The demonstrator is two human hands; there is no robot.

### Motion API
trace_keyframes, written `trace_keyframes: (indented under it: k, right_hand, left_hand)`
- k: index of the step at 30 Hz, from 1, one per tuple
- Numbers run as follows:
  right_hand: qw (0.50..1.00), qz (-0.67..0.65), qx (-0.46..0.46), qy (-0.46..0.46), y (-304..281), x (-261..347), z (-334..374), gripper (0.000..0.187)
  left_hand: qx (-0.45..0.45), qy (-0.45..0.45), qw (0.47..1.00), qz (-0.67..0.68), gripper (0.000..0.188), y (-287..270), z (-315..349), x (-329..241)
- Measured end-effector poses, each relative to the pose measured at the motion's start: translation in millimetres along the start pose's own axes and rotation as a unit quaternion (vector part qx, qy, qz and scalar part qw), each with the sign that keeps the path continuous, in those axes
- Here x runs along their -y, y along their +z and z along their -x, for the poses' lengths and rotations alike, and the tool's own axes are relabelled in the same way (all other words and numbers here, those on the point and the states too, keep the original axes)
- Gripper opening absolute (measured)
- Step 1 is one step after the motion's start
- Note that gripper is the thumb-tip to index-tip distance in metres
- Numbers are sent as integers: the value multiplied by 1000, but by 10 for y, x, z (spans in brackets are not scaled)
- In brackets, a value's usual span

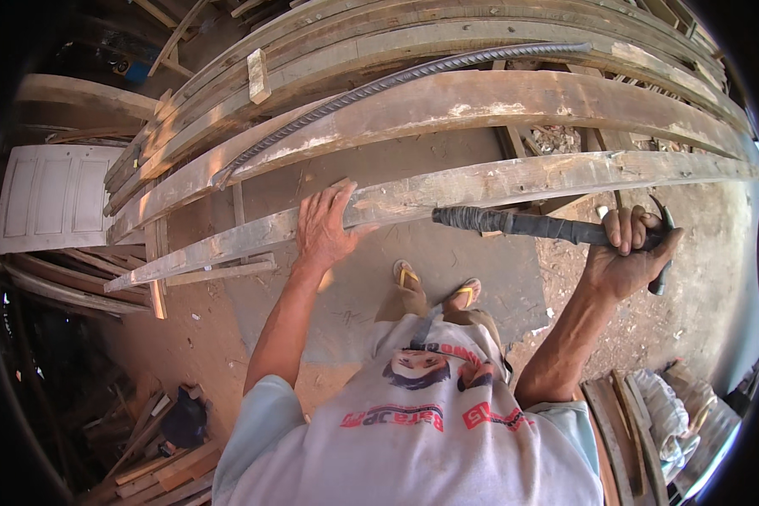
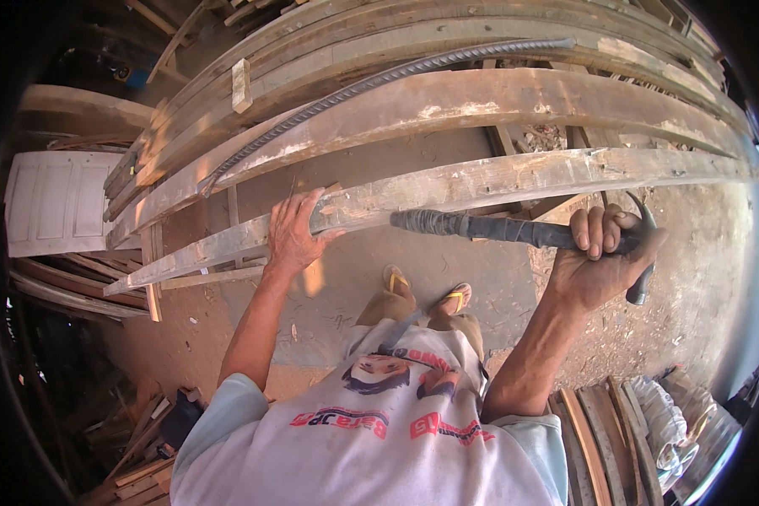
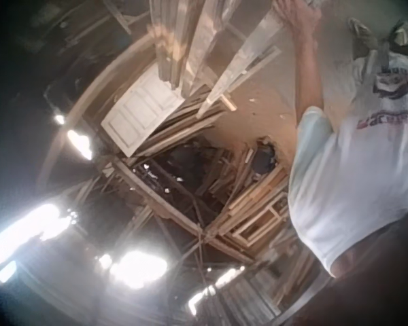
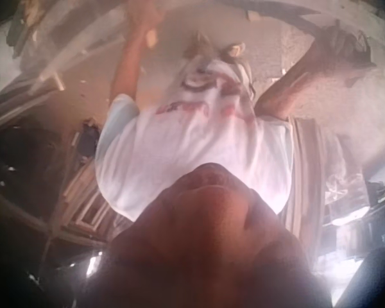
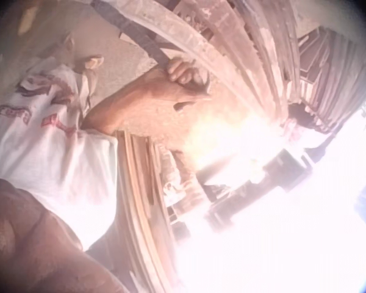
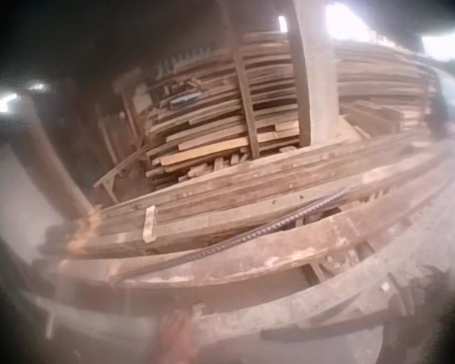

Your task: The person uses a hammer to repeatedly strike and pry off sections of a long, curved wooden plank. They hold the plank with one hand while striking it with the other, removing splinters and loose pieces. The person continues this process along the length of the plank.

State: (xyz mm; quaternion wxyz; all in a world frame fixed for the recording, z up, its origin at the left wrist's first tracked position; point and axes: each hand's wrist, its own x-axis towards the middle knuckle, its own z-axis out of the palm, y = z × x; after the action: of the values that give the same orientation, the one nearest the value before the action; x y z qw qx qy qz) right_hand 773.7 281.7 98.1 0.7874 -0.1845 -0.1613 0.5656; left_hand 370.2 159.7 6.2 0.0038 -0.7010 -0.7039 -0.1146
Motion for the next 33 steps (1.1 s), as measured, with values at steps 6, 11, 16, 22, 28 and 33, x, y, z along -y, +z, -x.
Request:
trace_keyframes:
  k: [6,11,16,22,28,33]
  right_hand:
    - [994,52,-60,-71,96,-280,218,54]
    - [999,24,2,-37,102,-254,231,53]
    - [998,37,30,-41,116,229,135,56]
    - [994,41,-37,-89,-6,-78,209,54]
    - [997,-20,3,-81,48,625,187,57]
    - [994,37,-28,-97,3,-130,427,56]
  left_hand:
    - [0,3,1000,2,85,6,-74,-41]
    - [-18,12,1000,-14,85,-18,-29,22]
    - [-17,3,1000,5,85,38,18,15]
    - [-16,13,1000,11,83,-9,-33,-11]
    - [-17,16,1000,8,83,-18,-40,-35]
    - [-1,7,1000,-1,83,-5,-25,-38]
